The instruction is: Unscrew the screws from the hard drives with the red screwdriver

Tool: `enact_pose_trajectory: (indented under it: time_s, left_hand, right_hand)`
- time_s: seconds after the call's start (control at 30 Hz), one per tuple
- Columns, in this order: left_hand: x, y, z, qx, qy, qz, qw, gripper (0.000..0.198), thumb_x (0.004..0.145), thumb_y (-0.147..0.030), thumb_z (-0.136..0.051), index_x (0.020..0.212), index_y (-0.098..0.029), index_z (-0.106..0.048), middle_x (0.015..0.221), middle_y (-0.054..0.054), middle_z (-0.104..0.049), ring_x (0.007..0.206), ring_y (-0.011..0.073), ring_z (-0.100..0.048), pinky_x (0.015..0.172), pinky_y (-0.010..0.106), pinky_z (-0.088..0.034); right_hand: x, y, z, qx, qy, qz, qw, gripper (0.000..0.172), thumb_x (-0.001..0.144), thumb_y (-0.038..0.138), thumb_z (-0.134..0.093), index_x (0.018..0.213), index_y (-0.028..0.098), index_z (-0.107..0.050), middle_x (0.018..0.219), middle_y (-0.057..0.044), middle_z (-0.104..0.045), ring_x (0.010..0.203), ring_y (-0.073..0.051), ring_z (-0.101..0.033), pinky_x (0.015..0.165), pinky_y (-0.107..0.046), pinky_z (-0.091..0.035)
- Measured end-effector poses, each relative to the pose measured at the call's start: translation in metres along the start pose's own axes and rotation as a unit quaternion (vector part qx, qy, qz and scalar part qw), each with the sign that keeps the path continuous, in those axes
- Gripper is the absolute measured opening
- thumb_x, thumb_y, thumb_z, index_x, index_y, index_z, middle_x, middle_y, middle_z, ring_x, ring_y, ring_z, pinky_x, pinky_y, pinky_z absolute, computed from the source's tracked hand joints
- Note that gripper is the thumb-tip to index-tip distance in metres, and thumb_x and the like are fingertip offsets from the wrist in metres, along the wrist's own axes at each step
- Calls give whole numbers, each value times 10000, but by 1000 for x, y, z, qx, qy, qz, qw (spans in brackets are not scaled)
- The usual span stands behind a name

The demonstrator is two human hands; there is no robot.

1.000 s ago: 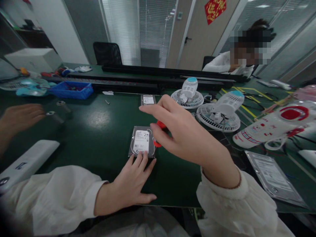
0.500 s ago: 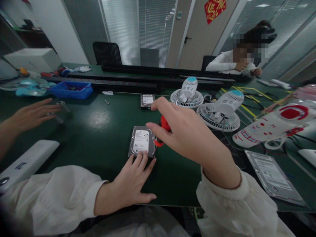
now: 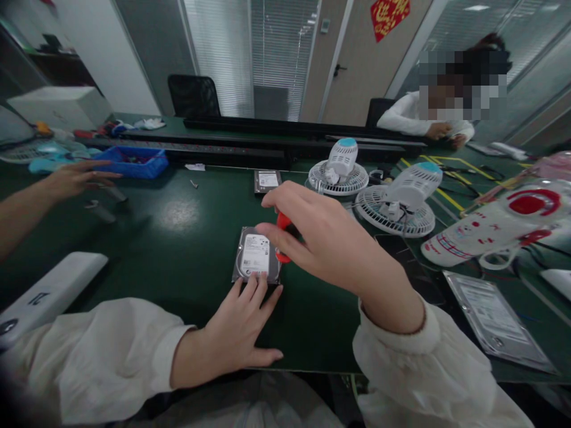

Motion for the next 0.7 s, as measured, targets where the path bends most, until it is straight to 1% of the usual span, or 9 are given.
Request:
enact_pose_trajectory:
  time_s: [0.1, 0.23, 0.33, 0.43, 0.53, 0.57, 0.63, 0.7]
  left_hand:
    - [1, 0, 1, 2, -1, -1, 1000, 1107, 894, -894, -422, 1622, -60, -443, 1577, 344, -487, 1398, 500, -489, 1068, 614, -414]
    - [0, 0, 0, 3, 2, -1, 1000, 1116, 886, -903, -424, 1625, -67, -441, 1586, 341, -479, 1394, 497, -496, 1069, 612, -417]
    - [0, -1, 0, 1, 1, -3, 1000, 1113, 888, -896, -433, 1620, -57, -446, 1582, 348, -479, 1388, 504, -497, 1070, 621, -412]
    - [-1, -1, 1, 0, -5, -2, 1000, 1109, 887, -896, -434, 1616, -60, -453, 1582, 340, -483, 1391, 502, -492, 1076, 619, -407]
    - [-1, -1, 2, 2, -8, 1, 1000, 1113, 881, -904, -431, 1615, -68, -459, 1581, 328, -492, 1394, 494, -492, 1079, 607, -405]
    - [-1, -1, 2, 3, -8, 1, 1000, 1113, 881, -906, -429, 1616, -71, -459, 1580, 325, -494, 1393, 492, -494, 1077, 603, -406]
    - [-1, -1, 2, 5, -5, 1, 1000, 1108, 887, -903, -420, 1617, -71, -456, 1580, 326, -494, 1393, 491, -494, 1074, 601, -408]
    - [-1, -1, 3, 8, -1, 0, 1000, 1097, 897, -897, -413, 1622, -74, -449, 1585, 325, -489, 1400, 490, -489, 1076, 601, -409]
  right_hand:
    - [1, 1, -1, 10, -3, 4, 1000, 166, 1014, 207, -537, 1108, 117, -639, 1045, -114, -673, 932, -204, -659, 783, -330, -514]
    - [1, 3, 4, 44, 2, 30, 999, 257, 922, 144, -524, 1152, 112, -634, 1121, -153, -643, 945, -226, -642, 762, -366, -525]
    - [1, 3, 7, 63, 1, 46, 997, 320, 882, 133, -529, 1186, 118, -629, 1142, -159, -646, 979, -240, -648, 786, -386, -543]
    - [1, 3, 6, 63, 5, 42, 997, 292, 930, 182, -553, 1205, 135, -640, 1138, -151, -672, 1001, -246, -661, 822, -399, -548]
    - [1, 2, 4, 28, 1, 16, 999, 246, 990, 295, -607, 1179, 150, -666, 1082, -127, -685, 935, -224, -659, 768, -363, -531]
    - [1, 1, 3, 14, -2, 8, 1000, 231, 999, 307, -611, 1163, 157, -673, 1058, -114, -684, 906, -212, -654, 744, -346, -519]
    - [1, 1, 4, 5, -5, -3, 1000, 194, 1003, 267, -588, 1146, 170, -675, 1025, -95, -679, 863, -192, -642, 720, -328, -501]
    - [2, 0, 5, 21, 1, -5, 1000, 222, 970, 207, -561, 1165, 175, -663, 1041, -97, -676, 870, -195, -641, 732, -339, -505]
Point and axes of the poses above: each hand's wrist, its own x-axis towards the middle knuckle, its own z-axis out of the back of the hand, y = z × x, the point moved 6 cm from there along x, towards the middle knuckle
